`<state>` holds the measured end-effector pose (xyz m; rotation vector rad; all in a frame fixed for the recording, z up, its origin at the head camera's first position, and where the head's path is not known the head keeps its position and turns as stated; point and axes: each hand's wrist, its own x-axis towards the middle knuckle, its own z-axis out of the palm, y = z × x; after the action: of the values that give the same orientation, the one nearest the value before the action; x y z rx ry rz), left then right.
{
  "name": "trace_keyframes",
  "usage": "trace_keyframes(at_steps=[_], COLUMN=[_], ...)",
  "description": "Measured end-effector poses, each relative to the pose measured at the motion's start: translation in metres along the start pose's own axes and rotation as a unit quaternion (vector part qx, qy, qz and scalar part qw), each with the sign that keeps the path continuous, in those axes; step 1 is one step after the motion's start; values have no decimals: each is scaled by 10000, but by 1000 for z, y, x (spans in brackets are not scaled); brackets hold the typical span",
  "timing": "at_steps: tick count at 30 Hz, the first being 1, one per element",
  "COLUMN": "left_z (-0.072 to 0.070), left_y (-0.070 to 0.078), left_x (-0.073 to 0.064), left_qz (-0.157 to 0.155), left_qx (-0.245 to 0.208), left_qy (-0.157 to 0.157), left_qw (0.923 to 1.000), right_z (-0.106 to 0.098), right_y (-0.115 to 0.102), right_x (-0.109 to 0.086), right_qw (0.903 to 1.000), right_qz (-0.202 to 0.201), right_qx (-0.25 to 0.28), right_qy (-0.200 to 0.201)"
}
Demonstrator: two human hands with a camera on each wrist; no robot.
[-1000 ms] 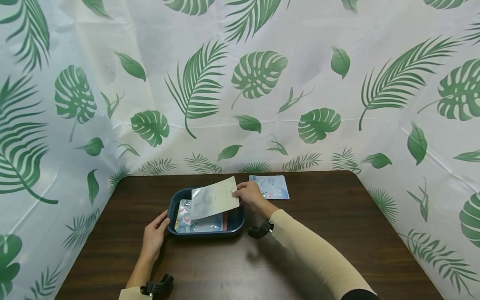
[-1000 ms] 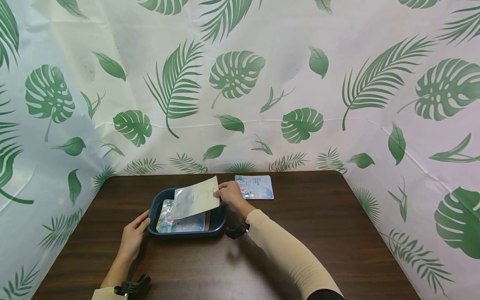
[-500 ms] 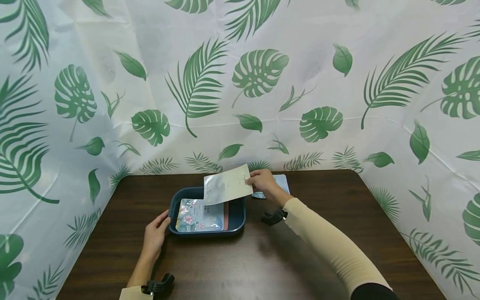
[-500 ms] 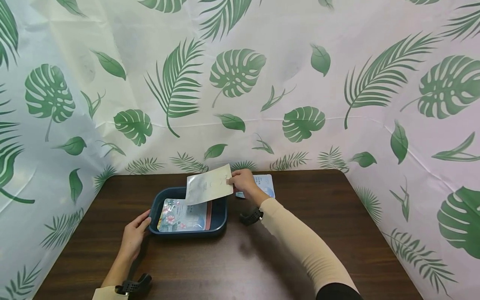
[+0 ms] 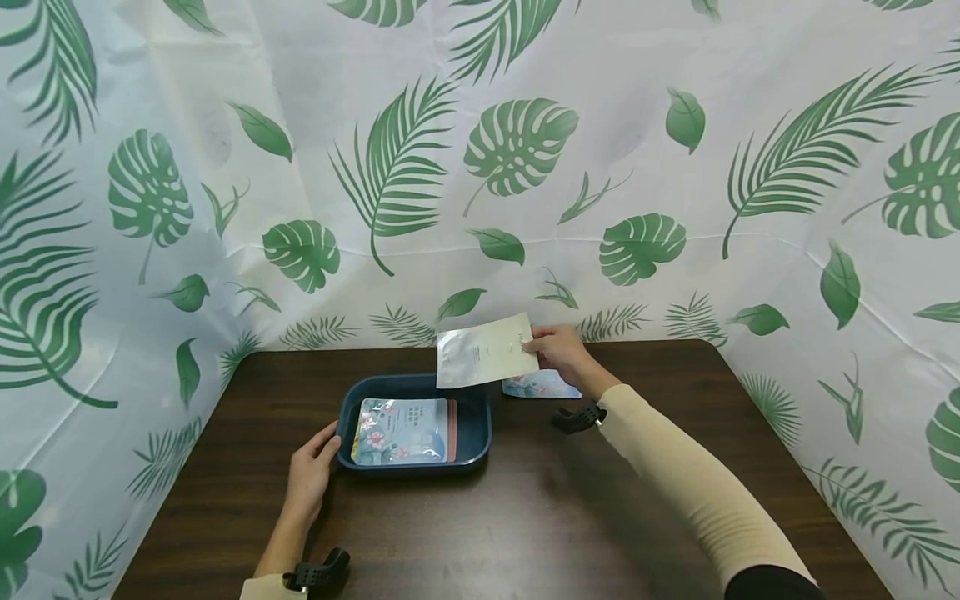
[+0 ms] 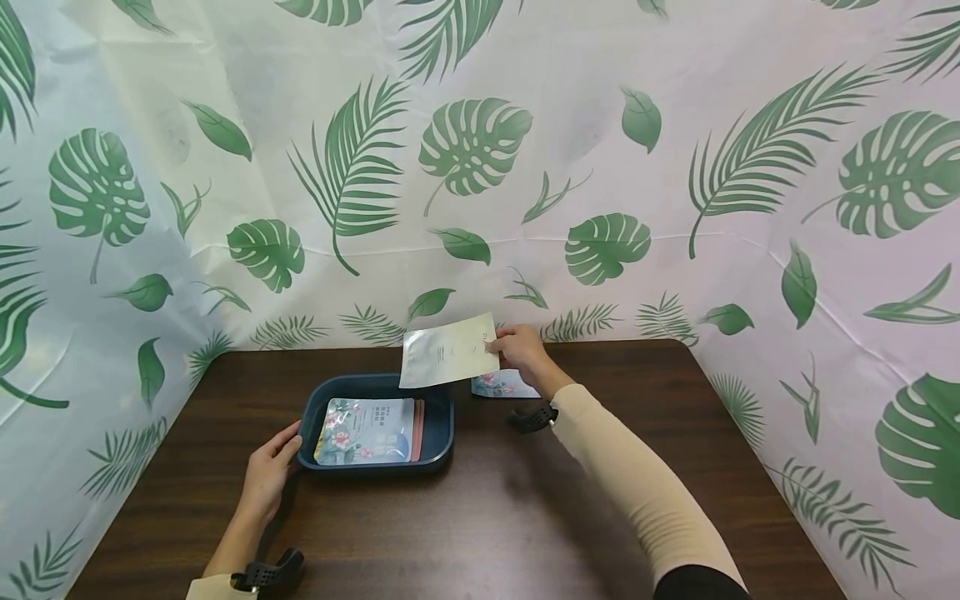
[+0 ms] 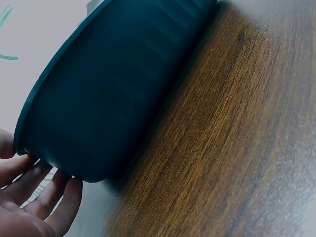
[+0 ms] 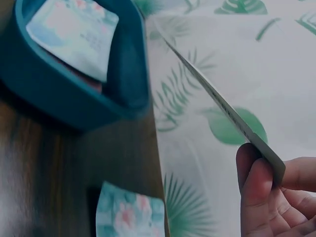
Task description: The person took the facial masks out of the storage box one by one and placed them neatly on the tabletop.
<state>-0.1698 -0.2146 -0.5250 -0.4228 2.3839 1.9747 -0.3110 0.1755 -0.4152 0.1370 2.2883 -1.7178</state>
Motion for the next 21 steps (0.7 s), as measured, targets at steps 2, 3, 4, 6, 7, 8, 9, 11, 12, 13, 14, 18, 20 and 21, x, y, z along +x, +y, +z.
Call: trace_keyframes(at_steps=[2,3,4,6,7,8,9,11,12,13,14,18,20,21], left_z=[0,1,1,1,1,1,1,1,1,1,1,1,0,0], left_y=[-1,-1,-1,-1,-1,-1,-1,-1,-1,-1,-1,-2,-2,-2], left_x=[0,0,1,1,1,1,1,1,1,1,1,0,0,0], left_qz=[40,43,56,52,46,32,27,36,51,57,73,101,89,75], left_qx=[-54,-65,-68,-56,-51,-52,-54,-67,-75,-84,-89,-132,-152,-165], left_qy=[-5,-7,-11,-17,-11,-8,-2,18,31,48,51,18,-37,-52], left_qw=[10000,10000,10000,10000,10000,10000,10000,10000,10000,9999,9999,9999,9998,9998], right_z=[-8,-12,-16,-24,-28,-32,-36,-44,-48,-52,-56,-72,-80,-85], right_y=[2,3,4,7,8,10,12,14,15,17,17,21,24,26], right_x=[1,1,1,2,2,3,4,5,6,6,6,5,5,4], right_qw=[10000,10000,10000,9999,9999,9998,9997,9994,9992,9990,9988,9983,9980,9978], right_qz=[-11,-8,6,52,63,75,77,84,79,77,84,74,55,36], right_qx=[-24,-21,-37,-49,-69,-77,-115,-224,-283,-332,-366,-392,-380,-389], right_qy=[33,48,63,101,132,150,177,244,266,292,318,435,507,538])
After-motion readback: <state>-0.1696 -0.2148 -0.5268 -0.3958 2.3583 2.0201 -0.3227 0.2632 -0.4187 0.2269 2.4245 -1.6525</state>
